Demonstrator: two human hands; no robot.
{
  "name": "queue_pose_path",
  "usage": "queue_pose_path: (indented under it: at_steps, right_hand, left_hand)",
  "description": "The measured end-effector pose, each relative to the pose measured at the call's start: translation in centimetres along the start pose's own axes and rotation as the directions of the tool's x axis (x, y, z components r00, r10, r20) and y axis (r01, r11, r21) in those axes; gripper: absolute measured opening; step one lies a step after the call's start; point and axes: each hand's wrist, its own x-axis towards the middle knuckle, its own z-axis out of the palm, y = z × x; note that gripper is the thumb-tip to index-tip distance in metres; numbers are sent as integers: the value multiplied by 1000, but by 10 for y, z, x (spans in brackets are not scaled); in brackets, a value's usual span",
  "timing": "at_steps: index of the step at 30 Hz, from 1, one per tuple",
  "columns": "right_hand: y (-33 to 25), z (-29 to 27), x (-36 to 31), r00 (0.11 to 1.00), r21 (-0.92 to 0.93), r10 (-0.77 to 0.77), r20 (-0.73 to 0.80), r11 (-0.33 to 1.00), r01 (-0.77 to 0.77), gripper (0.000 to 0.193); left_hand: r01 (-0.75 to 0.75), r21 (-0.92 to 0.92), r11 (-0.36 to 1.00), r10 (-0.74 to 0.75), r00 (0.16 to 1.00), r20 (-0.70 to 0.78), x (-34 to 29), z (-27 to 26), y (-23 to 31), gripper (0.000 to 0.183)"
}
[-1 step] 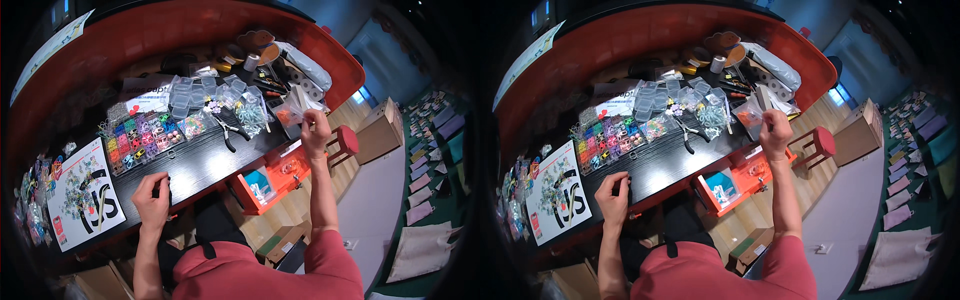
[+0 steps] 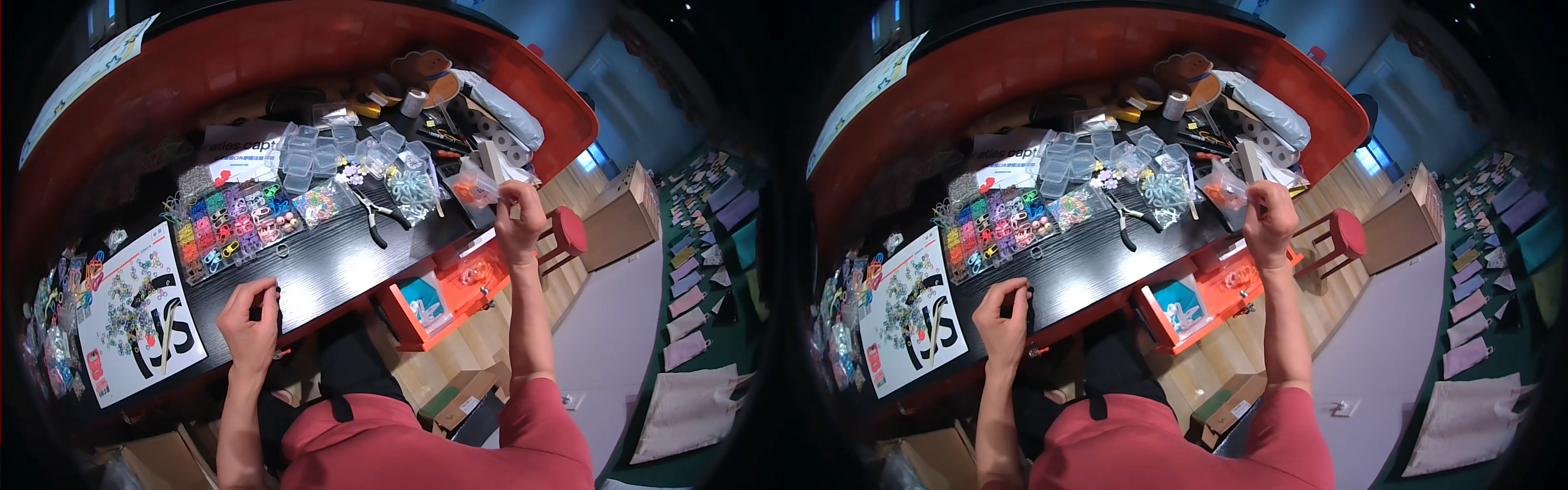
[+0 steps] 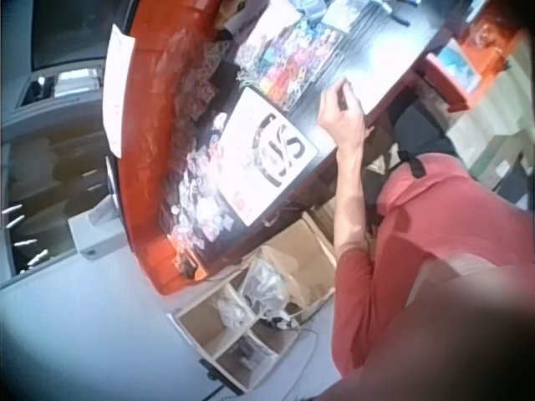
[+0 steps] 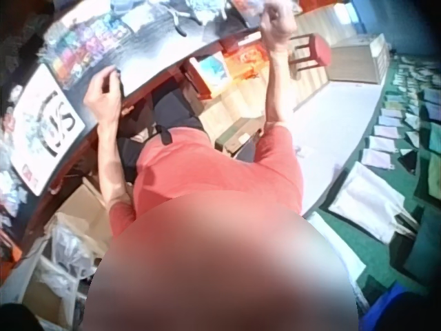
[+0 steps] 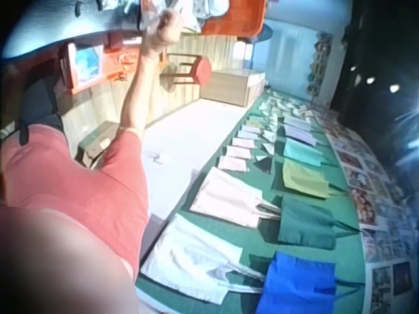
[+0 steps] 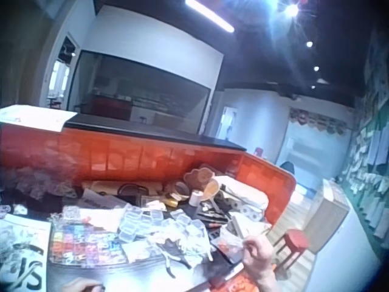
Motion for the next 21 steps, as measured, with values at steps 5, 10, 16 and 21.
queue_pose_path:
  at_steps: [5, 10, 16, 21]
  right_hand:
    - [-65, -31, 17, 989, 221, -109, 99, 972, 85, 29]
    - [-106, -36, 7, 972, 536, -98, 214, 844, -33, 30]
    - [-116, -34, 3, 939, 593, -112, 325, 797, -110, 29]
    - [-134, -27, 4, 922, 631, -133, 365, 763, -139, 21]
  left_hand:
    - [-57, -173, 983, 69, 996, 59, 19, 22, 50, 24]
    - [-143, -422, 895, 279, 918, 282, 25, 59, 91, 34]
    - [214, -565, 797, 41, 914, 403, 12, 55, 82, 13]
    - [206, -527, 825, 28, 915, 402, 12, 41, 88, 12]
